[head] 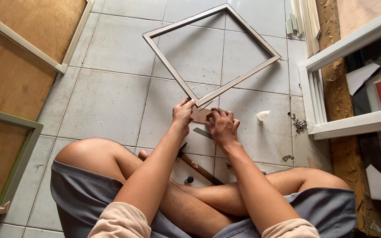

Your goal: The person assembles a square picture frame by joining four metal pieces at the corners. They apply glue to the joints, secure them with a hammer and nails, and then place the completed frame against a wall.

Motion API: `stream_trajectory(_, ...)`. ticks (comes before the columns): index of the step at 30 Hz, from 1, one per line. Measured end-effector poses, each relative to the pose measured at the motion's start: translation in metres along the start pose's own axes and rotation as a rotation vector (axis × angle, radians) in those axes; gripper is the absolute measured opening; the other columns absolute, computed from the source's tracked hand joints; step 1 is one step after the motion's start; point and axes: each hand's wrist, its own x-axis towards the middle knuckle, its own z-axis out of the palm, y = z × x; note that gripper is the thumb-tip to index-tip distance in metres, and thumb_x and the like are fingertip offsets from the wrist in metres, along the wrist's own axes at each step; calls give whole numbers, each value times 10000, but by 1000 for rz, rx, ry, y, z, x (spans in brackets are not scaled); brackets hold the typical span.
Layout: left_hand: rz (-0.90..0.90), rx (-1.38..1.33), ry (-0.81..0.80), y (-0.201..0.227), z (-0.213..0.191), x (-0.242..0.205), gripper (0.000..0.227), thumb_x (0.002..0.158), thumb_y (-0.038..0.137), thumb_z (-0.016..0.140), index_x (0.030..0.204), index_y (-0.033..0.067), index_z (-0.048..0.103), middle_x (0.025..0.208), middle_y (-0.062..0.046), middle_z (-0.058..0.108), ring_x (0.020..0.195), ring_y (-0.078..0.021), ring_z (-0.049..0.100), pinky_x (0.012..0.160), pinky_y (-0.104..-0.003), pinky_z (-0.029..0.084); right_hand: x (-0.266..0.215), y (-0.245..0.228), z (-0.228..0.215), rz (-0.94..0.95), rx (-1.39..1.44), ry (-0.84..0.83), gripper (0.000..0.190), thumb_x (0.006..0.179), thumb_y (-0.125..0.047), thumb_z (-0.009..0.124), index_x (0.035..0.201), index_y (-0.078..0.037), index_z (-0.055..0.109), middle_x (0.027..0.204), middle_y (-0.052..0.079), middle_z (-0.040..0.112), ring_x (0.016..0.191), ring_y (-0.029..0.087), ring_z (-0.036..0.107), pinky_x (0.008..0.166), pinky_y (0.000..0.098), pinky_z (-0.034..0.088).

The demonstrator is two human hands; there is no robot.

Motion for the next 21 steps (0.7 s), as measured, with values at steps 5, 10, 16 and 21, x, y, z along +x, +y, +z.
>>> stream_trajectory(5, -30, -53, 35, 16, -2, -7, 410, 858, 340, 725, 1256, 240, 716, 1047, -19, 677, 917, -185, 558, 834, -385, 449, 3, -7, -32, 30, 278, 56, 578, 836, -289, 849, 1358, -300, 603, 1165, 31, 604, 1127, 284, 584, 936, 522, 454)
stream_trajectory(10, -48, -66, 3, 13, 0, -14, 436, 878, 342, 715, 1300, 238, 690, 1081, -9, 675, 942, -182, 568, 871, -399, 444, 17, 14, -20, 78, 96, -6, 214, 994, -395, 681, 1194, -470, 671, 1099, -57, 610, 1092, 189, 581, 909, 486, 456)
stream_trajectory(16, -73, -32, -10, -3, 6, -5, 385, 888, 310, 722, 1265, 230, 708, 1044, -11, 688, 901, -169, 593, 832, -393, 459, 20, -2, -15, 53, 62, -52, 407, 997, -512, 652, 1346, -303, 639, 1184, 78, 657, 1191, 291, 604, 1001, 700, 418)
stream_trajectory(21, -67, -10, -17, -7, 3, -3, 353, 894, 314, 708, 1242, 257, 717, 1038, 0, 694, 891, -165, 602, 810, -379, 464, 20, 5, -11, 79, 266, 169, 228, 1100, -335, 532, 1259, -241, 666, 1069, 36, 735, 1106, 245, 654, 981, 495, 445)
